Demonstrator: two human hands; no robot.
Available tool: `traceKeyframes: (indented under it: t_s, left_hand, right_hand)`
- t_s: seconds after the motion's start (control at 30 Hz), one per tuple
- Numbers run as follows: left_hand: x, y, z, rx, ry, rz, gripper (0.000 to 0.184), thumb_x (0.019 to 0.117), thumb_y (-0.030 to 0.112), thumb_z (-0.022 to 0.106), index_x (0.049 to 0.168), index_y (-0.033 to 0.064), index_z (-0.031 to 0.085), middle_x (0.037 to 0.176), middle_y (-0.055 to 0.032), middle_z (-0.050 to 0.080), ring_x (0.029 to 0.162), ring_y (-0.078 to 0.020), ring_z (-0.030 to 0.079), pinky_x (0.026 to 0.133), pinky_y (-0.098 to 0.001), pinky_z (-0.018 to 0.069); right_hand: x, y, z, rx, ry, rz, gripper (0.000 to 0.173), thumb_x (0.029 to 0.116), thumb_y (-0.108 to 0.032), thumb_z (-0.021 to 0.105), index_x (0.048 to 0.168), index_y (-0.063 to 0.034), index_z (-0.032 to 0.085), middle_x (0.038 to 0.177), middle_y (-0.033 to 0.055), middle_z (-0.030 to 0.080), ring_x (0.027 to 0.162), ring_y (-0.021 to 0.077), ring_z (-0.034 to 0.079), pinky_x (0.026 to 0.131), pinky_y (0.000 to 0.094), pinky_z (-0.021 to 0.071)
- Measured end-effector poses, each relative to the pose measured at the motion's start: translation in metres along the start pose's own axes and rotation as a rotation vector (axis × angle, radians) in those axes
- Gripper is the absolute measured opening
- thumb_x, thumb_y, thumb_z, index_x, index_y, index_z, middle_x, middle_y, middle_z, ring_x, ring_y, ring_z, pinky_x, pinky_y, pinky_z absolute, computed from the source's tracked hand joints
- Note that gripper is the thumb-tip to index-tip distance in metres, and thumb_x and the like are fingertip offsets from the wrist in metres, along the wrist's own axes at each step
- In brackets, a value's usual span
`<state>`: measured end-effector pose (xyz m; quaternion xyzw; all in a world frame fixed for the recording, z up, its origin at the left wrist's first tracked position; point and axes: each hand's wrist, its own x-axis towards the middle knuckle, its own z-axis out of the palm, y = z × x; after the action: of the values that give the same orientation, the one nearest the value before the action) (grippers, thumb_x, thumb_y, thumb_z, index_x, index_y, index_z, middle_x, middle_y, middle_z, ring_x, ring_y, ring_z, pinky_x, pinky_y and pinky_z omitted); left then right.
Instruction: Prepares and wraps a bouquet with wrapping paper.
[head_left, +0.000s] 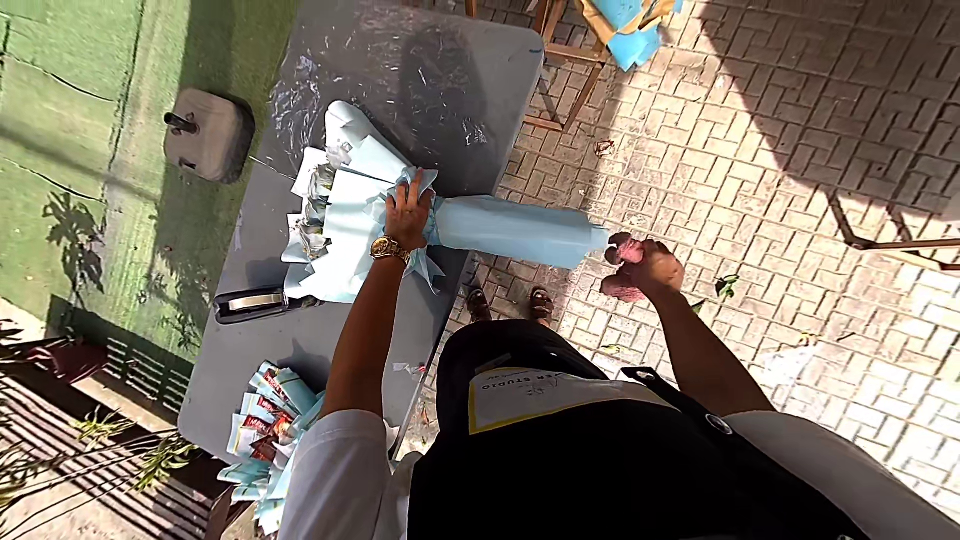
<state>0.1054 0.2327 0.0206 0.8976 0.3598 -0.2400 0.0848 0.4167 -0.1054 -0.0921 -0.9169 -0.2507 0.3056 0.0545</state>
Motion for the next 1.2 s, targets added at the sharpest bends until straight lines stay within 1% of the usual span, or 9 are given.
traceKeyframes:
  t_s: [0.07,0.13,0.27,0.37,0.5,0.6,0.7,0.83,1.2]
  left_hand:
    - [-0.001,-0.001,0.0,-0.042,0.02,0.011,0.106,0.0602,0.011,0.097,0.152,0.0069,0.045,0.172,-0.0145,0.004,0.15,-0.0481,0.022,0.107,-0.0685,0.0326]
    - [-0.002,-0.001,0.0,-0.05,0.022,0.012,0.104,0.0597,0.01,0.096,0.151,0.0059,0.046,0.172,-0.0153,0.003,0.15,-0.0487,0.022,0.107,-0.0689,0.0325]
    - [-0.001,0.0,0.0,-0.042,0.017,0.012,0.106,0.058,0.009,0.097,0.151,0.005,0.045,0.172,-0.0152,0.002,0.15,-0.0489,0.021,0.107,-0.0688,0.0326]
    - [-0.002,0.0,-0.003,-0.039,0.004,0.004,0.108,0.0587,0.01,0.097,0.152,0.0059,0.044,0.172,-0.0141,-0.001,0.151,-0.048,0.02,0.109,-0.0676,0.0316]
    - [-0.001,0.0,-0.002,-0.044,0.009,0.002,0.105,0.0595,0.01,0.097,0.151,0.0054,0.045,0.172,-0.0153,0.001,0.151,-0.0478,0.021,0.109,-0.0672,0.0325]
    - [-0.004,0.002,0.001,-0.046,0.014,-0.021,0.105,0.0621,0.01,0.095,0.153,0.0058,0.044,0.172,-0.0146,0.003,0.151,-0.047,0.021,0.11,-0.0664,0.0313]
    - [-0.003,-0.003,0.004,-0.044,0.048,-0.004,0.105,0.0618,0.011,0.096,0.153,0.0042,0.044,0.172,-0.0168,0.006,0.15,-0.0485,0.024,0.108,-0.0682,0.0325]
    - [-0.002,-0.005,0.008,-0.073,0.038,0.019,0.106,0.0603,0.01,0.096,0.153,0.0051,0.044,0.172,-0.0166,0.004,0.149,-0.0499,0.023,0.108,-0.069,0.0316]
    - [0.0,-0.002,-0.001,-0.051,0.007,0.009,0.103,0.0627,0.01,0.095,0.152,0.0055,0.045,0.172,-0.0167,0.004,0.15,-0.0485,0.021,0.11,-0.0681,0.0291]
  right_hand:
    - [-0.015,0.023,-0.029,0.215,0.196,0.198,0.057,0.0934,-0.025,0.072,0.14,0.0024,0.053,0.135,0.034,0.058,0.127,0.052,0.055,0.104,0.0687,0.0405]
    - [-0.036,0.026,-0.055,0.473,0.458,0.182,0.069,0.0906,-0.023,0.071,0.148,0.0036,0.043,0.137,0.0316,0.057,0.13,0.0431,0.056,0.109,0.0561,0.0416]
    - [-0.07,-0.031,-0.092,0.892,0.572,-0.257,0.072,0.0943,-0.021,0.062,0.152,0.006,0.028,0.143,0.0249,0.05,0.127,0.0232,0.057,0.109,0.039,0.0459]
    - [-0.079,-0.114,-0.088,0.824,0.521,-0.512,0.063,0.0953,-0.033,0.055,0.141,0.0104,0.045,0.135,0.0295,0.051,0.122,0.03,0.057,0.103,0.0425,0.0486]
    - [-0.092,-0.249,-0.032,0.427,0.289,-0.69,0.041,0.1,-0.019,0.055,0.129,0.0095,0.061,0.151,0.0294,0.044,0.13,0.0455,0.052,0.104,0.0562,0.0459]
    - [-0.082,-0.305,0.047,0.061,0.058,-0.836,0.042,0.1028,-0.009,0.051,0.142,0.0076,0.052,0.167,0.0222,0.024,0.154,0.0392,0.026,0.121,0.0608,0.0211]
    - [-0.06,-0.293,0.103,0.002,0.406,-1.035,0.044,0.0959,0.002,0.055,0.14,0.007,0.056,0.155,0.021,0.047,0.144,0.0415,0.044,0.114,0.0648,0.0326]
    - [-0.04,-0.249,0.109,0.037,0.517,-1.066,0.042,0.0956,0.001,0.056,0.137,0.0053,0.059,0.15,0.018,0.054,0.14,0.0385,0.051,0.112,0.0573,0.0392]
    - [0.006,-0.09,0.069,0.101,-0.11,-0.569,0.045,0.1017,0.003,0.049,0.146,0.0084,0.046,0.156,0.026,0.043,0.142,0.0472,0.042,0.115,0.0605,0.0347]
